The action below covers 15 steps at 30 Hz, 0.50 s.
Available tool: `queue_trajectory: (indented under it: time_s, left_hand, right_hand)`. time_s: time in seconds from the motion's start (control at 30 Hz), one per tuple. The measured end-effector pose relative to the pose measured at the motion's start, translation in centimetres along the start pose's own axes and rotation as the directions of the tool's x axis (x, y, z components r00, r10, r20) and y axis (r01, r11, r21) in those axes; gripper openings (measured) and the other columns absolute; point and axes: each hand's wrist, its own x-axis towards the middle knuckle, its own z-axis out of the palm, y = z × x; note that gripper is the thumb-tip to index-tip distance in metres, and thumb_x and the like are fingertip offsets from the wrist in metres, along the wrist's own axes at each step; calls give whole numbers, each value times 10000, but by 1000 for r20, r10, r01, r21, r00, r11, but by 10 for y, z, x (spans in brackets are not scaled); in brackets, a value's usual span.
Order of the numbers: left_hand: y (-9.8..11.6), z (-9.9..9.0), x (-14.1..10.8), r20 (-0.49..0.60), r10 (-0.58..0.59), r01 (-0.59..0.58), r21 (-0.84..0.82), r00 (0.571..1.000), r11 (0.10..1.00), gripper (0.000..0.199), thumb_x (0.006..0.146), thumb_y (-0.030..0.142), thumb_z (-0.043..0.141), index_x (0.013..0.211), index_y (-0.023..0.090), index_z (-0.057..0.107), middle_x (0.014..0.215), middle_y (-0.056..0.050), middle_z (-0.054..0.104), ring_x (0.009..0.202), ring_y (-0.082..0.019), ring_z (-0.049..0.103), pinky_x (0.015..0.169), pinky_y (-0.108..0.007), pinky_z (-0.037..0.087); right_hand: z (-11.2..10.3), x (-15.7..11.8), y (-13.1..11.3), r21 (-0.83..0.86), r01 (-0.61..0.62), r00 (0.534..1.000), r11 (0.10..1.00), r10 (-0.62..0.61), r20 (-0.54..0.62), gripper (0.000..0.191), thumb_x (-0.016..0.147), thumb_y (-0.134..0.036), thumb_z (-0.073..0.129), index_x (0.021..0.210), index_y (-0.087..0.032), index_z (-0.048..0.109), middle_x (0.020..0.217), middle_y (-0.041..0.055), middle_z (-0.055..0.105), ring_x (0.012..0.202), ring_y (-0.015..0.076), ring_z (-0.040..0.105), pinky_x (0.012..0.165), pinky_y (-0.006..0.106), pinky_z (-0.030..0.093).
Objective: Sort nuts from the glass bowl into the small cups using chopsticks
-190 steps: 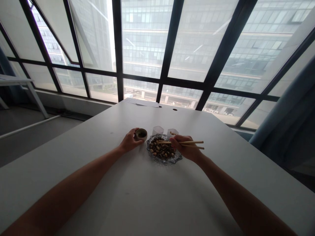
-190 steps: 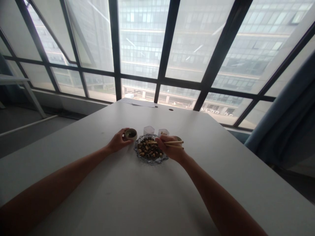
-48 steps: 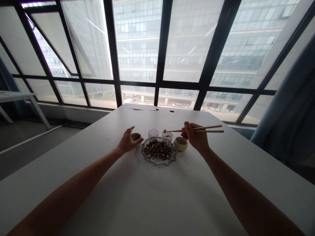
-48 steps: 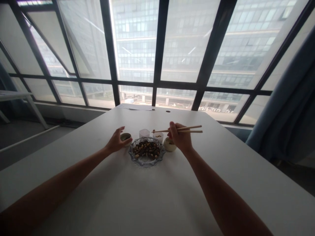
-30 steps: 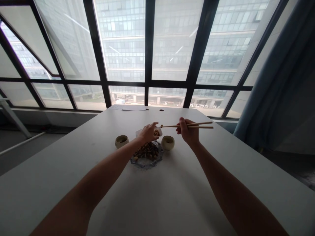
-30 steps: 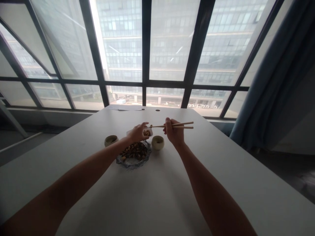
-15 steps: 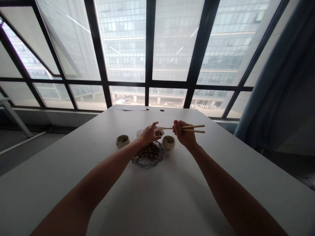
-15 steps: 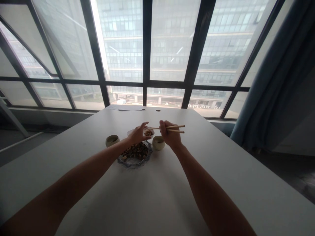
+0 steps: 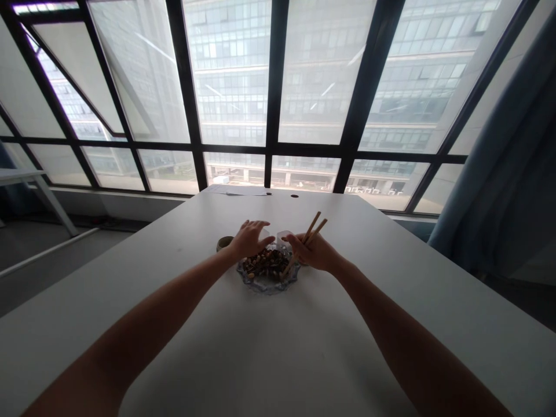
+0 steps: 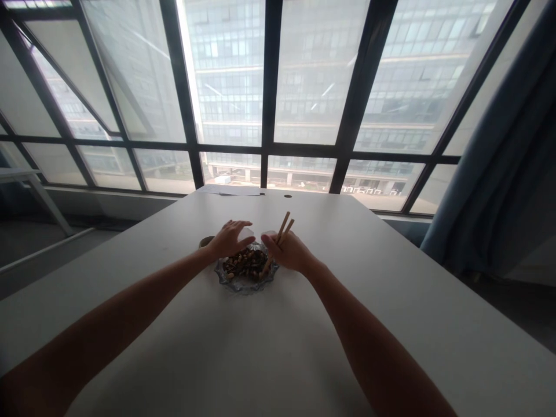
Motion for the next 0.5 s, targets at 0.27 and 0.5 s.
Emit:
queue_trajectory:
  time_s: [0.27,0.5]
  left_hand:
    - [-65,-11,-72,-285,-221,207,-81,933,975,405,926,455,549,1237,196,567,1325,-149,628,1266,-310,564,1083,-508,442]
    - [-67,5,-90,-258,-275,236,-174,926,956,441,914,468,563,1262,197,541,1252,-143,640,1161,-291,616,1008,-490,508]
  right_hand:
    - [22,0,10,-103,79,990,992,-90,-107,588,939,-681,422,576,-219,459,500,-22,493,463,105,438,467,230,349]
    - [2,0,8,-22,15,940,1000,-21,-340,577,942,-680,446,636,-211,585,483,15,561,443,150,543,434,263,402]
